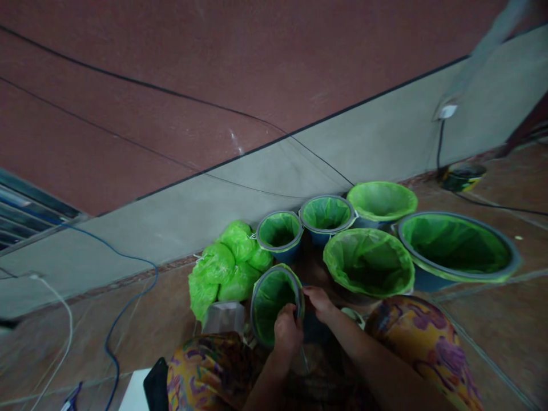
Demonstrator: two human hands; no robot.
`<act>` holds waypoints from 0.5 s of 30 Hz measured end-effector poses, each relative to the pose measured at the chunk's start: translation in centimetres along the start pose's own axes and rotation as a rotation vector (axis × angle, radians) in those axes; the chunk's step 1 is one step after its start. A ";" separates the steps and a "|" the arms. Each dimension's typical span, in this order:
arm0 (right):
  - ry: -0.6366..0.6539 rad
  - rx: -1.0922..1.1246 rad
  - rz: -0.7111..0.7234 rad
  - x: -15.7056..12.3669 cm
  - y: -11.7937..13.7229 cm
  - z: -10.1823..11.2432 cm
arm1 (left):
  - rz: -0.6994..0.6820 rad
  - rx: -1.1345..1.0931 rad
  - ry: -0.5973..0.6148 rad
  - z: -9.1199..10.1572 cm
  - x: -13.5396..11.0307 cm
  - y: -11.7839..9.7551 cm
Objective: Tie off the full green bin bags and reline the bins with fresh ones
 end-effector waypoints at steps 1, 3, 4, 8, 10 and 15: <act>-0.005 0.009 0.021 0.1 0.1 0.1 | -0.015 0.005 0.014 -0.1 -0.2 -0.1; -0.041 0.039 0.065 0.3 0.4 0.4 | -0.051 0.016 0.036 -0.4 -0.5 -0.1; -0.069 0.056 0.081 0.5 0.5 0.5 | -0.066 0.020 0.044 -0.6 -0.7 -0.2; -0.144 0.089 0.082 1.1 0.2 1.3 | -0.095 0.016 0.056 -1.2 -1.3 -0.1; -0.152 0.083 0.071 1.2 0.0 1.5 | -0.105 0.017 0.074 -1.3 -1.6 0.0; -0.145 0.065 0.062 0.8 0.2 1.4 | -0.114 0.027 0.148 -1.2 -2.5 0.2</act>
Point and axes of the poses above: each hand's wrist, its own x-axis towards the middle knuckle, its own z-axis out of the back of the hand, y = z × x, the point moved 2 cm from there along x, towards the middle knuckle, and after that the axes turned 13 degrees about -z, right-handed, at the moved point
